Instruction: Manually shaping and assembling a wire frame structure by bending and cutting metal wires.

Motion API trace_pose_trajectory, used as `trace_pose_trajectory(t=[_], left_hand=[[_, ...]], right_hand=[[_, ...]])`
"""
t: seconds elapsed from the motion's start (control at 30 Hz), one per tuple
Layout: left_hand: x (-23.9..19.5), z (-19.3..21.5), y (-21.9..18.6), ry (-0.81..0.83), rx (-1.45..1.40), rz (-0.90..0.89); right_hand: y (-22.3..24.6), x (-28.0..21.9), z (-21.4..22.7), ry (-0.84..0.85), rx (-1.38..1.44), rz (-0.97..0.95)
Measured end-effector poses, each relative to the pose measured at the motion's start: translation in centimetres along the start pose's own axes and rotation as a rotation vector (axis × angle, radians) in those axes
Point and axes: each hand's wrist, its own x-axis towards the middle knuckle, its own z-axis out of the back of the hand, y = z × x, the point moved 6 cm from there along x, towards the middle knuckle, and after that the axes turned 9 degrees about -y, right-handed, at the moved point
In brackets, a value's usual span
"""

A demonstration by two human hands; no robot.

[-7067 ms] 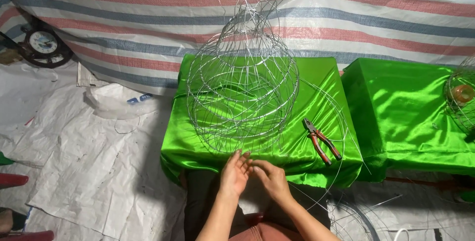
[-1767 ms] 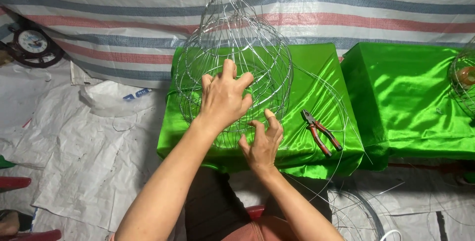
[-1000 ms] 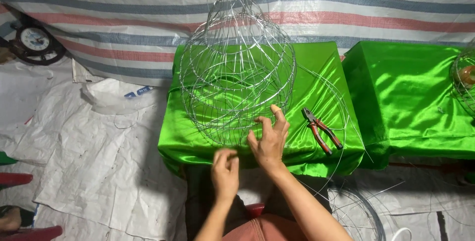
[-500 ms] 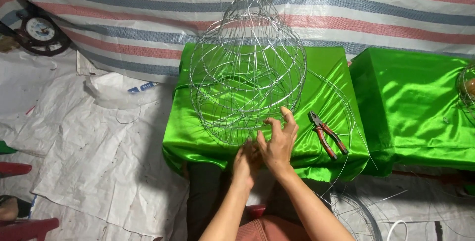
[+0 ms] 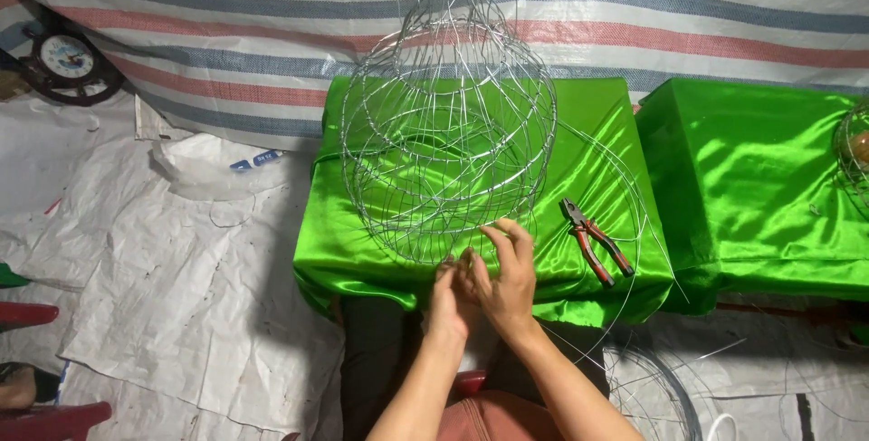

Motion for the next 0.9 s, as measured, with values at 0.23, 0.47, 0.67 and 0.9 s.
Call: trace_pose_trajectory(t=[0.23, 0.47, 0.67, 0.9], left_hand=[[-0.7, -1.0, -0.2, -0.037, -0.049, 0.064], [1.5, -1.6, 0.7, 0.063, -0.172, 0.180], [2.0, -1.8, 0.9, 0.093, -0.193, 0.153], [3.1, -1.5, 1.6, 0.120, -0.214, 0.120]], right_hand=[[-0.1, 0.0, -1.3, 0.079, 0.028, -0.076], [1.0, 0.8, -1.2, 0.006, 0.220, -0.258], [1.0, 0.8, -1.5, -0.082, 0.190, -0.292], [1.5, 1.4, -1.1, -0.101, 0.150, -0.223]])
